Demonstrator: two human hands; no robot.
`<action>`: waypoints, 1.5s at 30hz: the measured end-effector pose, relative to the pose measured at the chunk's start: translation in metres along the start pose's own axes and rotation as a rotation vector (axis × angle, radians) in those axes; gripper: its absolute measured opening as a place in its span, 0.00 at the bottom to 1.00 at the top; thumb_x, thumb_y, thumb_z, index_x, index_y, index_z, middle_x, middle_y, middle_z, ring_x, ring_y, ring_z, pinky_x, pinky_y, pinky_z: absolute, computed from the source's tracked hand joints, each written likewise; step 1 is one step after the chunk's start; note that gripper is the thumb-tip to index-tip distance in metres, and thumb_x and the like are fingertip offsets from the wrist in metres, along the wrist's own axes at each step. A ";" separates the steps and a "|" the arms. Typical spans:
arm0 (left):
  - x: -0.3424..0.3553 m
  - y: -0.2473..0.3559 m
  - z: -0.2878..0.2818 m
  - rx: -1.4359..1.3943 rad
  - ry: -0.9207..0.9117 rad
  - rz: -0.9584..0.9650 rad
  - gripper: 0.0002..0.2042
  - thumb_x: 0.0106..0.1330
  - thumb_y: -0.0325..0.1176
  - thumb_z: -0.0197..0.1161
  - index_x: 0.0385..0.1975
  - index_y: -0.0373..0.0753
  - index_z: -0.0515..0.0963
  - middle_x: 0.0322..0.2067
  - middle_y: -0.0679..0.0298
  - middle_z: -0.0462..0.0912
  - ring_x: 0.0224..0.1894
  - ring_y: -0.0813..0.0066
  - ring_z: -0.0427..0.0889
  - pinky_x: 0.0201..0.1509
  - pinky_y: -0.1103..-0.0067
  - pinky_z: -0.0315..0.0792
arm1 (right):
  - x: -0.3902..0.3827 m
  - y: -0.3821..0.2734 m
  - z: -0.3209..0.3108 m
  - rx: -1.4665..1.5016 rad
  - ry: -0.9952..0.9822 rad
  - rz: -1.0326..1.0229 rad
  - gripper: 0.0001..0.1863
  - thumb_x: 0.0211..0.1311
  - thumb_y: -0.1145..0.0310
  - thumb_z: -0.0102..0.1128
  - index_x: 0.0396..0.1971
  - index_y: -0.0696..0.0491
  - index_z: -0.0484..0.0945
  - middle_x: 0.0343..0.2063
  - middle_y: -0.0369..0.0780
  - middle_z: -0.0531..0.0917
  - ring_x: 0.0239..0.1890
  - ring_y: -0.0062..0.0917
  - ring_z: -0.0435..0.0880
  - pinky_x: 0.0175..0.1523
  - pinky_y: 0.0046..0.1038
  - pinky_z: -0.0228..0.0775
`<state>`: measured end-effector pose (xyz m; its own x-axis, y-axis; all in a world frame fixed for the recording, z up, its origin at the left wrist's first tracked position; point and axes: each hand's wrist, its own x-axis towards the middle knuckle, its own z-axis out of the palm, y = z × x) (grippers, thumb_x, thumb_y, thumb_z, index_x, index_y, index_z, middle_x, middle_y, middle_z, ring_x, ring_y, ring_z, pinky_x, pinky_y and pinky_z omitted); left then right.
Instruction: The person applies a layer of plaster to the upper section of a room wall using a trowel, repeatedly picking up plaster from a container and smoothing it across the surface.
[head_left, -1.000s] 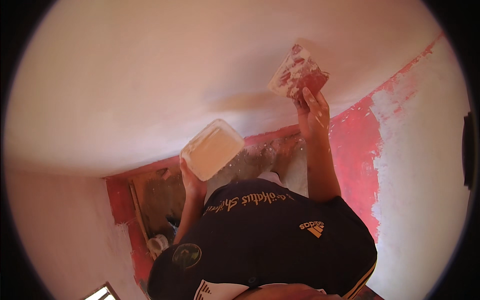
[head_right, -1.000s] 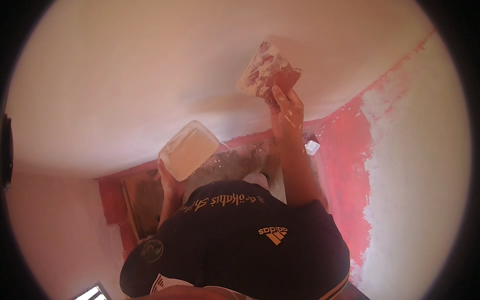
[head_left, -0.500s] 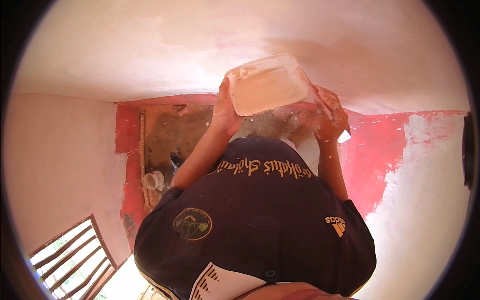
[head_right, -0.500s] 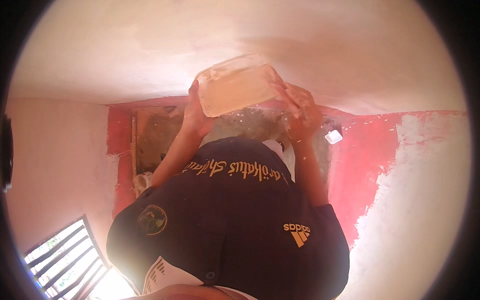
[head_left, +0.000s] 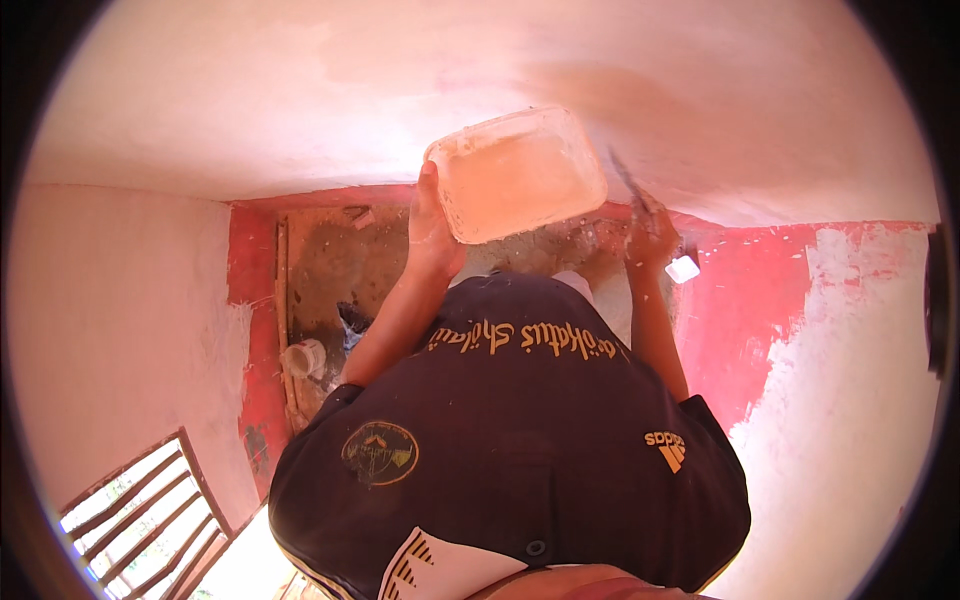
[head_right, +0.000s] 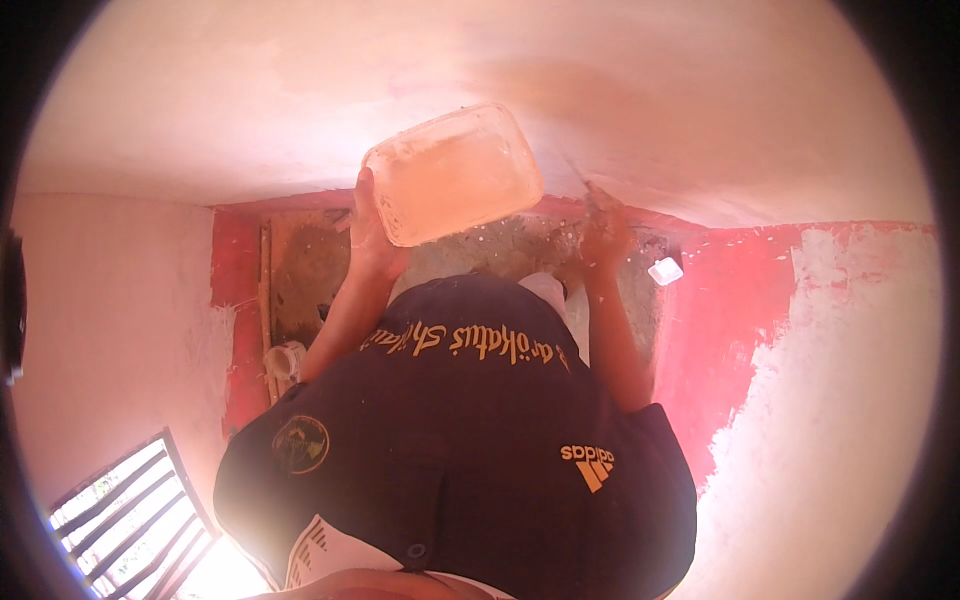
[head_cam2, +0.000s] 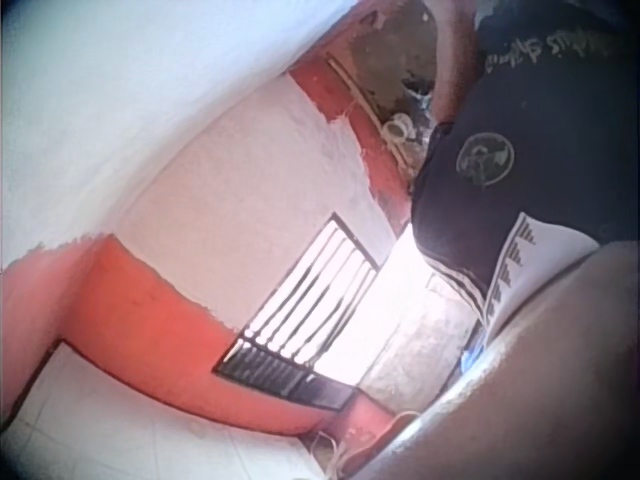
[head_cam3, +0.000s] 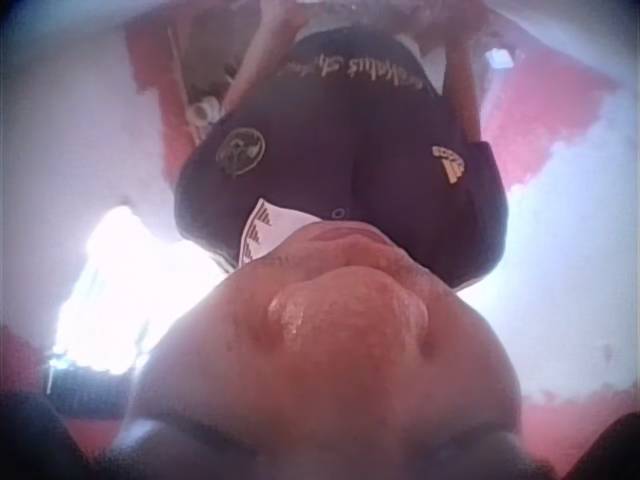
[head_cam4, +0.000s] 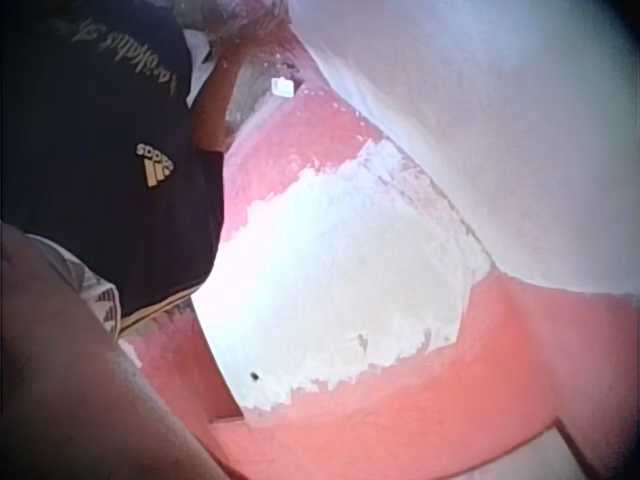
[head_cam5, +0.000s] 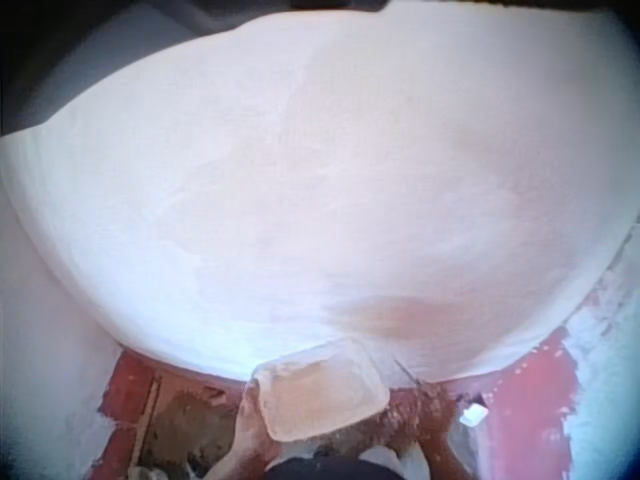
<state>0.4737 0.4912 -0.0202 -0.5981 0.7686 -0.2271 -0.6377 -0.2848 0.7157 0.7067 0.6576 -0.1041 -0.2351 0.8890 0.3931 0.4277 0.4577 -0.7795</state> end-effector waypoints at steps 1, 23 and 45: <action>0.000 0.001 0.001 -0.001 0.005 0.002 0.29 0.78 0.54 0.41 0.68 0.38 0.61 0.63 0.60 0.71 0.65 0.67 0.70 0.65 0.70 0.68 | 0.001 -0.009 -0.005 0.001 -0.005 -0.002 0.11 0.62 0.78 0.59 0.44 0.60 0.84 0.41 0.46 0.87 0.44 0.35 0.86 0.53 0.29 0.76; -0.003 -0.101 0.049 0.268 0.009 0.054 0.22 0.77 0.48 0.49 0.54 0.33 0.73 0.45 0.62 0.79 0.46 0.78 0.77 0.52 0.78 0.73 | 0.062 -0.071 -0.141 -0.111 -0.406 -0.329 0.16 0.63 0.79 0.55 0.51 0.60 0.77 0.41 0.45 0.84 0.42 0.34 0.85 0.52 0.30 0.75; -0.060 -0.224 0.144 0.192 -0.142 -0.202 0.26 0.76 0.52 0.48 0.63 0.39 0.68 0.53 0.63 0.77 0.52 0.72 0.77 0.54 0.71 0.75 | 0.078 0.010 -0.220 -0.088 -0.963 -0.407 0.25 0.56 0.78 0.52 0.57 0.59 0.75 0.43 0.52 0.84 0.42 0.43 0.83 0.53 0.34 0.73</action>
<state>0.7221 0.5915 -0.0720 -0.3858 0.8749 -0.2928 -0.6255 -0.0148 0.7800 0.8848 0.7354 0.0260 -0.9542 0.2974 0.0337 0.2129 0.7534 -0.6221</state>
